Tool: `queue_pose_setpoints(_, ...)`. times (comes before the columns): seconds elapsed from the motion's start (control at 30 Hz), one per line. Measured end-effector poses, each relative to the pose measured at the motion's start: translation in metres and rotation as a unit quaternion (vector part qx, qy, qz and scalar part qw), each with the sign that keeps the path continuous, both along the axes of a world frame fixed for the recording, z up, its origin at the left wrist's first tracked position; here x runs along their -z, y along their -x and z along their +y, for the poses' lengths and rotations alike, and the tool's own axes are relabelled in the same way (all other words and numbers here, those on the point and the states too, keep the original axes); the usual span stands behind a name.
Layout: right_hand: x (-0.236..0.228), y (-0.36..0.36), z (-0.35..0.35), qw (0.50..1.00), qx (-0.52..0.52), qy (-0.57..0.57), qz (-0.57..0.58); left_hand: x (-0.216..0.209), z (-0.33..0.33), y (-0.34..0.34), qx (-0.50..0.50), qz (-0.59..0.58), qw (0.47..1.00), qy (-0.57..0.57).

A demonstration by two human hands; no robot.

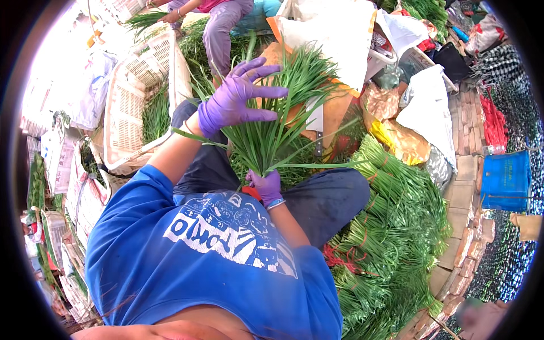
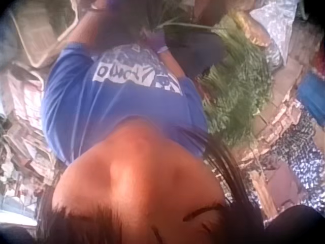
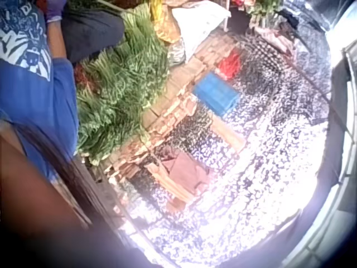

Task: The person sorts through bundles of green stalks, uses a knife to trim the root ends, and ties the stalks into bundles with red plastic ribbon.

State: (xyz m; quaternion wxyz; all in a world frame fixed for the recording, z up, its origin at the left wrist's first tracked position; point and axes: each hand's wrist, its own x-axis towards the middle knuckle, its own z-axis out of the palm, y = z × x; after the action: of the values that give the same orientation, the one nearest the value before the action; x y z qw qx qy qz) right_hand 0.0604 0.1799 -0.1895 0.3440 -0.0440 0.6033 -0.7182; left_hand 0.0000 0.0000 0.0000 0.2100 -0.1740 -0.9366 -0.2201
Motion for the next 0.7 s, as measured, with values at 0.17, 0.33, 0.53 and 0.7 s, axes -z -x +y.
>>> queue_pose_setpoints(0.17,-0.001,-0.004,-0.007,1.0,-0.004,0.017,0.004,0.006,-0.001,0.003,0.0,0.017,1.0,-0.001)
queue_pose_setpoints(0.33,0.001,-0.002,-0.003,1.0,-0.003,0.011,0.006,0.01,0.008,0.005,-0.02,0.043,0.999,-0.002)
queue_pose_setpoints(0.53,-0.001,0.002,0.0,1.0,-0.005,0.004,0.017,0.028,0.01,0.012,-0.064,0.119,0.99,-0.032)
queue_pose_setpoints(0.7,-0.011,0.002,0.001,1.0,0.011,-0.01,0.0,0.041,-0.022,0.02,-0.156,0.168,0.826,-0.516)
